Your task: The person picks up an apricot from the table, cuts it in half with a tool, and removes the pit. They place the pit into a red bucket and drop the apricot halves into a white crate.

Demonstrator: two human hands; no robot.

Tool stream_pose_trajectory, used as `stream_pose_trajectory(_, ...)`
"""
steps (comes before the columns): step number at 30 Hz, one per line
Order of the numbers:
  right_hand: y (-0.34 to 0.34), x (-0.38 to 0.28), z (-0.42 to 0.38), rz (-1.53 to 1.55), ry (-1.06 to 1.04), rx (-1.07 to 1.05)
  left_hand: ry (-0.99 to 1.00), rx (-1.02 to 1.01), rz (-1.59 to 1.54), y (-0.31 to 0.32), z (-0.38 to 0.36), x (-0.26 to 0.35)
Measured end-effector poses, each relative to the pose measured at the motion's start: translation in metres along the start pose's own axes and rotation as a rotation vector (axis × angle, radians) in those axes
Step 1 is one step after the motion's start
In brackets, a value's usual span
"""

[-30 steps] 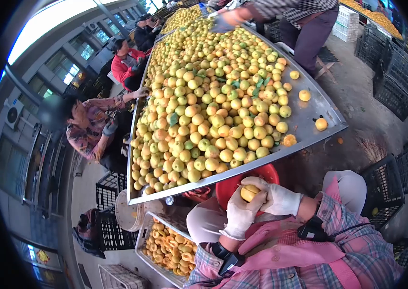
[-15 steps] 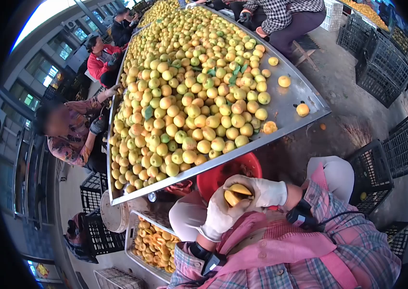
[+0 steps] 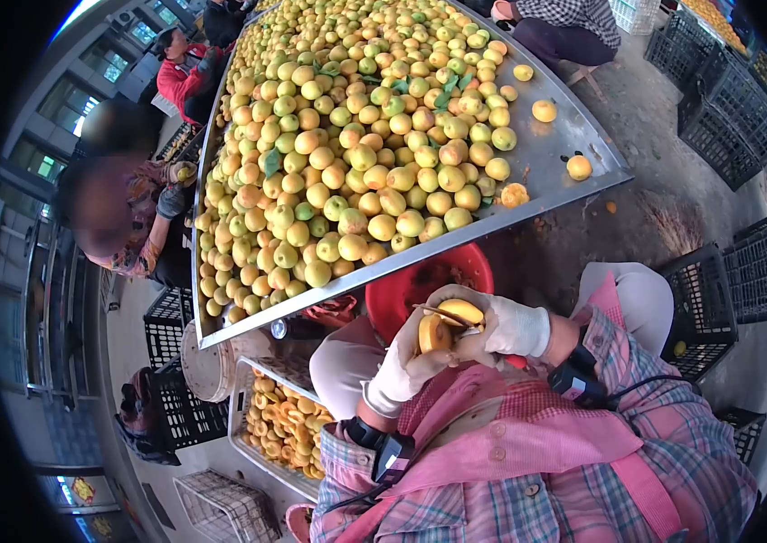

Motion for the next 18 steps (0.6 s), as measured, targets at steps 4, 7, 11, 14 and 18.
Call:
stream_pose_trajectory(4, 0.007, -0.001, -0.002, 0.072, 0.177, 0.006, -0.021, 0.058, -0.29, -0.01, 0.0, -0.021)
stream_pose_trajectory(7, 0.01, 0.014, 0.006, 0.145, 0.156, -0.016, -0.018, 0.115, -0.438, -0.015, -0.006, -0.027)
stream_pose_trajectory(11, 0.012, 0.008, 0.013, 0.185, 0.204, 0.023, 0.004, 0.147, -0.775, -0.036, -0.003, -0.037)
stream_pose_trajectory(14, 0.004, 0.015, 0.026, -0.024, 0.216, 0.079, 0.028, 0.191, -0.834, -0.053, -0.009, -0.041)
stream_pose_trajectory(18, -0.005, 0.023, 0.044, -0.37, 0.29, 0.186, -0.014, 0.313, -0.865, -0.06, -0.019, -0.042)
Point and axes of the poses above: each hand's wrist, its own z-axis towards the middle knuckle, its own y-axis out of the palm, x = y × z, the point moved 8 cm from there along z, towards the middle knuckle, and after that the axes turned 13 degrees about x, right-handed, at the moved point
